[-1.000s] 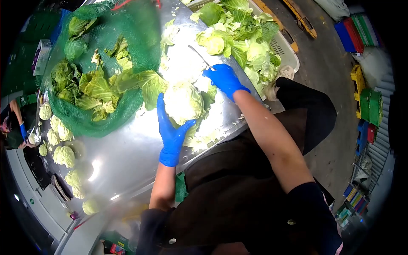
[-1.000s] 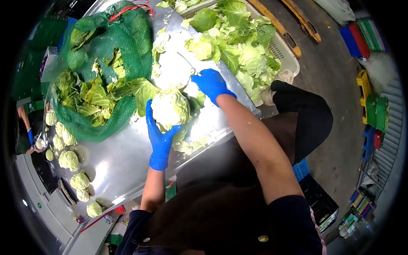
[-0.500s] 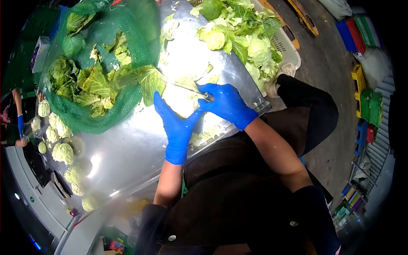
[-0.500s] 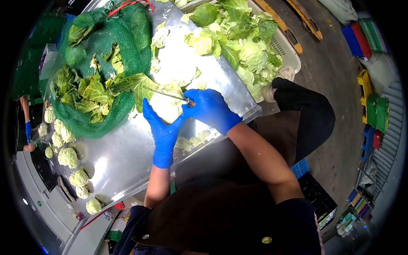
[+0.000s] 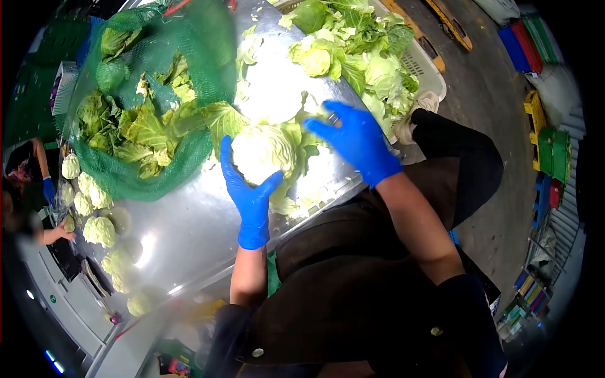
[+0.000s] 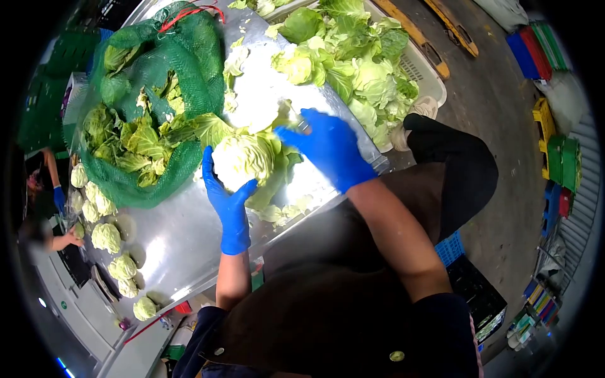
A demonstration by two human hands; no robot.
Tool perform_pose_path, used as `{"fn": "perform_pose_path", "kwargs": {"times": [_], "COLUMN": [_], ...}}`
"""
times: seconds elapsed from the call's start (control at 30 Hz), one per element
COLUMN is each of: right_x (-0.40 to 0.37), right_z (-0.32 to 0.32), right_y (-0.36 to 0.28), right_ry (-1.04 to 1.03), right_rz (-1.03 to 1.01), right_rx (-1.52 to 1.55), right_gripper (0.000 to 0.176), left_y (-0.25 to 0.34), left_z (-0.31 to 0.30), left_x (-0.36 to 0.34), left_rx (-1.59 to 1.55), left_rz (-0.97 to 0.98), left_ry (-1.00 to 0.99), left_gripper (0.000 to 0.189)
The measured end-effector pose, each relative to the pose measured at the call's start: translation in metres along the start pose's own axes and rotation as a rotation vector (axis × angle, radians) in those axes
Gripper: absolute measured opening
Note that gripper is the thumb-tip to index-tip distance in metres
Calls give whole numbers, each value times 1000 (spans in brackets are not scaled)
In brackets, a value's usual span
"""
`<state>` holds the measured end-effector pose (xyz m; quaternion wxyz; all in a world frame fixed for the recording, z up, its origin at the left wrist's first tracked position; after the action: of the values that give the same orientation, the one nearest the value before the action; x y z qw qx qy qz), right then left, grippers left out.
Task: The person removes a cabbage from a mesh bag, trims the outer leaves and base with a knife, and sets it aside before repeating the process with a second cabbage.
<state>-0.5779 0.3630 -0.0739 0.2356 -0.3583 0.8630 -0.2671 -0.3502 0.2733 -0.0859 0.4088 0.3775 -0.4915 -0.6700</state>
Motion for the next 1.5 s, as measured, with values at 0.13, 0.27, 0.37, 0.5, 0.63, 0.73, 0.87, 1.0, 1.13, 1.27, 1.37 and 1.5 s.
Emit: {"fn": "perform_pose_path", "kwargs": {"times": [0.13,0.27,0.37,0.5,0.63,0.73,0.87,1.0,1.13,1.27,1.37,1.5], "right_x": [-35,-17,21,27,1,1,10,13,28,48,43,10], "right_z": [47,57,38,11,8,27,58,47,41,14,-20,17], "right_y": [-26,-3,45,43,-21,-52,-50,-44,-4,45,25,-65], "right_ry": [-149,-260,-14,207,31,-306,-527,-408,-72,121,289,-127], "right_rz": [-56,-82,-2,-59,-225,-243,-218,-226,-179,-13,-56,-461], "right_rx": [184,79,171,-330,346,608,617,441,397,704,26,501], "right_gripper": [52,45,25,32,52,62,39,29,29,21,27,63], "left_y": [-1,-18,-21,-5,-6,-9,-19,-27,-55,-42,-45,-21], "left_z": [-5,-26,-31,-12,-1,8,7,-5,-34,-14,-3,2], "left_x": [9,15,14,12,13,13,7,-16,-18,-11,-3,7], "left_rx": [-78,-317,-452,-401,-417,-341,-292,-497,-412,-750,-1490,-787], "left_rz": [-8,-124,-229,-201,-243,-267,-365,-530,-491,-443,-625,-459], "left_ry": [108,176,166,36,-51,-191,-333,-263,74,50,55,-12], "left_gripper": [100,94,99,106,112,116,115,102,82,76,75,71]}}
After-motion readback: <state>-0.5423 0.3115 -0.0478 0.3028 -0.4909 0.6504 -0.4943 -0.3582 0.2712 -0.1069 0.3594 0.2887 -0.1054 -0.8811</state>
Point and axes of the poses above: each hand's wrist, its own x-axis towards the middle knuckle, its own z-axis out of the palm, y = z × x, the point moved 9 cm from there along x, towards the middle knuckle, and after that the axes turned 14 degrees about -x, right-handed, at the moved point
